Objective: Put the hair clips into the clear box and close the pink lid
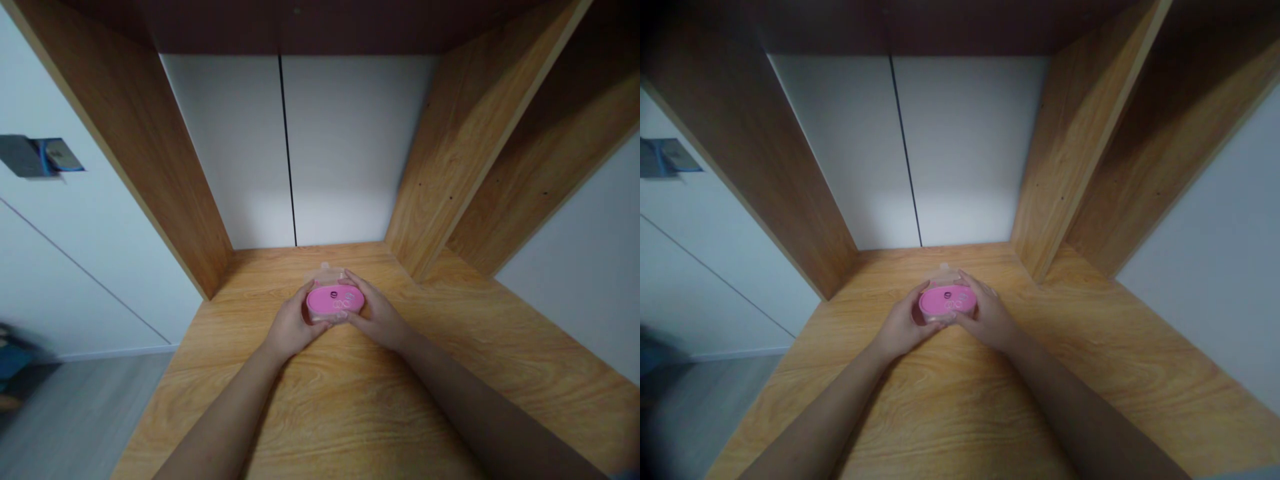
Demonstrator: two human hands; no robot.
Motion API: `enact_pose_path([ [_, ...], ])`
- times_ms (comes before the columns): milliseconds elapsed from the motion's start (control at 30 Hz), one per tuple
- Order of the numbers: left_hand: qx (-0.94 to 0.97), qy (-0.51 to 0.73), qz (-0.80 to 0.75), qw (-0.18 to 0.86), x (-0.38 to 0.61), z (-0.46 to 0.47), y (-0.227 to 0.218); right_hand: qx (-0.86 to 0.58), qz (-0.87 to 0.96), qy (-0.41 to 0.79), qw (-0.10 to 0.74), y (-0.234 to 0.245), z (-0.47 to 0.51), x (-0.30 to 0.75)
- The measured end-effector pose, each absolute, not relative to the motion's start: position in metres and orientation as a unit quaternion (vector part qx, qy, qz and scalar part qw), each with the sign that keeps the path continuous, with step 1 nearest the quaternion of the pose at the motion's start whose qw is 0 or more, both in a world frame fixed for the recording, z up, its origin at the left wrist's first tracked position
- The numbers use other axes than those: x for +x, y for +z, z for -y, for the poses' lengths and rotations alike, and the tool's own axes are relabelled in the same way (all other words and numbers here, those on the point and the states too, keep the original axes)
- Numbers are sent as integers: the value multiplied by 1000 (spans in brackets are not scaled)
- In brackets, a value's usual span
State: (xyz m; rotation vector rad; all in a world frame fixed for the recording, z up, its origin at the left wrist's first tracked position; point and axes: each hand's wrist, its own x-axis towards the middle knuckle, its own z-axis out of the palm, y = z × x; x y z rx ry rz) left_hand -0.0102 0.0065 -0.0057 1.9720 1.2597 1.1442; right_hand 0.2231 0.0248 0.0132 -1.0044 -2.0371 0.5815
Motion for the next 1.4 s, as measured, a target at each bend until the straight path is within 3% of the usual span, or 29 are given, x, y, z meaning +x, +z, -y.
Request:
enact_pose_path([
  [767,733,425,-455,274,-8,-3,3,-375,790,223,431,19,-20,221],
  [1100,735,409,-474,261,-11,-4,-2,-498,572,216,614,16,-43,231],
  [1267,737,398,-484,253,-11,-3,0,-570,506,231,604,7,-71,270],
  [1400,741,390,-492,239,-11,-2,2,-630,506,237,539,-2,-86,297],
])
